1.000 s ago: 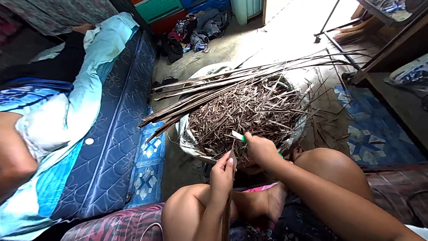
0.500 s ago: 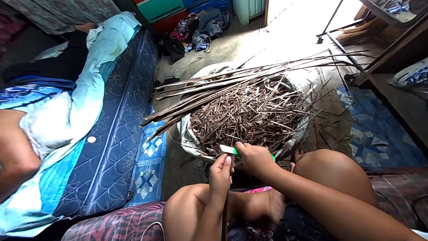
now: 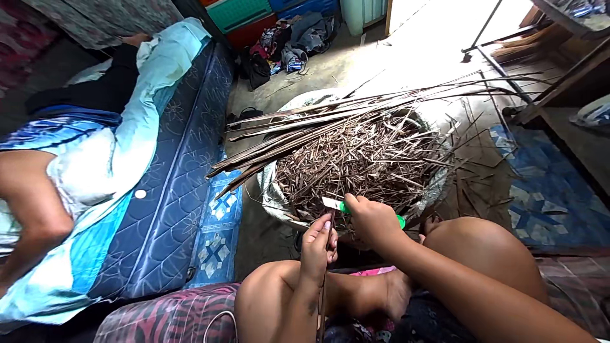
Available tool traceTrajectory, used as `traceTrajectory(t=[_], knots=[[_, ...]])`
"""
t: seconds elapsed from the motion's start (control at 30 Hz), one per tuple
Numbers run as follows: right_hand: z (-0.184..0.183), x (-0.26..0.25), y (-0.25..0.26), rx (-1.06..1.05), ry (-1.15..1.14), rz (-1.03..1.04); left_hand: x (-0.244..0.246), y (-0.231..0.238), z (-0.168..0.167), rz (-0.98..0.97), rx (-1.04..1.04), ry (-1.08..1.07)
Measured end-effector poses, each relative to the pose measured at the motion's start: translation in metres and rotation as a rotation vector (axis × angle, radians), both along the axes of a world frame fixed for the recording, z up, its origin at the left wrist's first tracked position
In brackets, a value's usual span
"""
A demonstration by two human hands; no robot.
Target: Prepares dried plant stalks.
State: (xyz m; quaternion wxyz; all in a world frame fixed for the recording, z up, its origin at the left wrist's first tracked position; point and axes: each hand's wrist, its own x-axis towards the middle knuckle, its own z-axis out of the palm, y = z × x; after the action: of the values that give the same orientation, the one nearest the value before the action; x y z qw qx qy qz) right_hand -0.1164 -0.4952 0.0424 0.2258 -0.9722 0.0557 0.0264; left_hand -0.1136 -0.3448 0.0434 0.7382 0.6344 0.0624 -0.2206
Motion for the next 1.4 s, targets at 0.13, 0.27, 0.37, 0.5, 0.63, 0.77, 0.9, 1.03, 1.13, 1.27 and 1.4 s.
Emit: traceTrajectory(t=[0.13, 0.27, 0.37, 0.5, 0.63, 0.77, 0.9, 1.03, 1.13, 1.27, 1.4], knots=[[0.012, 0.016, -0.020, 0.041, 0.180, -0.087, -0.005, 0.002, -0.002, -0.094, 0.061, -0.073], [0.012, 0.027, -0.047, 0.287, 0.272, -0.120, -0.008, 0.004, -0.003, -0.185, 0.134, -0.131], [-0.007, 0.020, -0.040, 0.697, 0.182, -0.051, -0.006, 0.002, -0.004, -0.210, 0.234, -0.160], [-0.012, 0.016, -0.027, 1.138, 0.182, -0.081, -0.010, -0.001, -0.004, -0.217, 0.260, -0.180], [-0.013, 0.020, -0.033, 1.229, 0.113, -0.207, -0.010, 0.003, -0.002, -0.343, 0.209, -0.167], [-0.010, 0.017, -0.038, 1.451, 0.108, -0.227, -0.011, -0.001, -0.006, -0.310, 0.104, -0.121], [-0.012, 0.015, -0.033, 1.450, 0.076, -0.235, -0.011, -0.001, -0.007, -0.329, 0.094, -0.127], [-0.018, 0.023, -0.038, 1.224, 0.002, -0.252, -0.012, 0.002, -0.009, -0.413, 0.021, -0.071], [-0.014, 0.024, -0.044, 0.651, 0.148, -0.061, -0.011, 0.000, -0.008, -0.310, 0.116, -0.057], [-0.008, 0.005, -0.020, 0.335, 0.293, 0.201, -0.004, 0.000, -0.017, -0.193, 0.524, -0.148], [0.003, -0.017, 0.015, 0.106, 0.413, 0.284, -0.003, 0.004, -0.018, -0.241, 0.878, -0.268]])
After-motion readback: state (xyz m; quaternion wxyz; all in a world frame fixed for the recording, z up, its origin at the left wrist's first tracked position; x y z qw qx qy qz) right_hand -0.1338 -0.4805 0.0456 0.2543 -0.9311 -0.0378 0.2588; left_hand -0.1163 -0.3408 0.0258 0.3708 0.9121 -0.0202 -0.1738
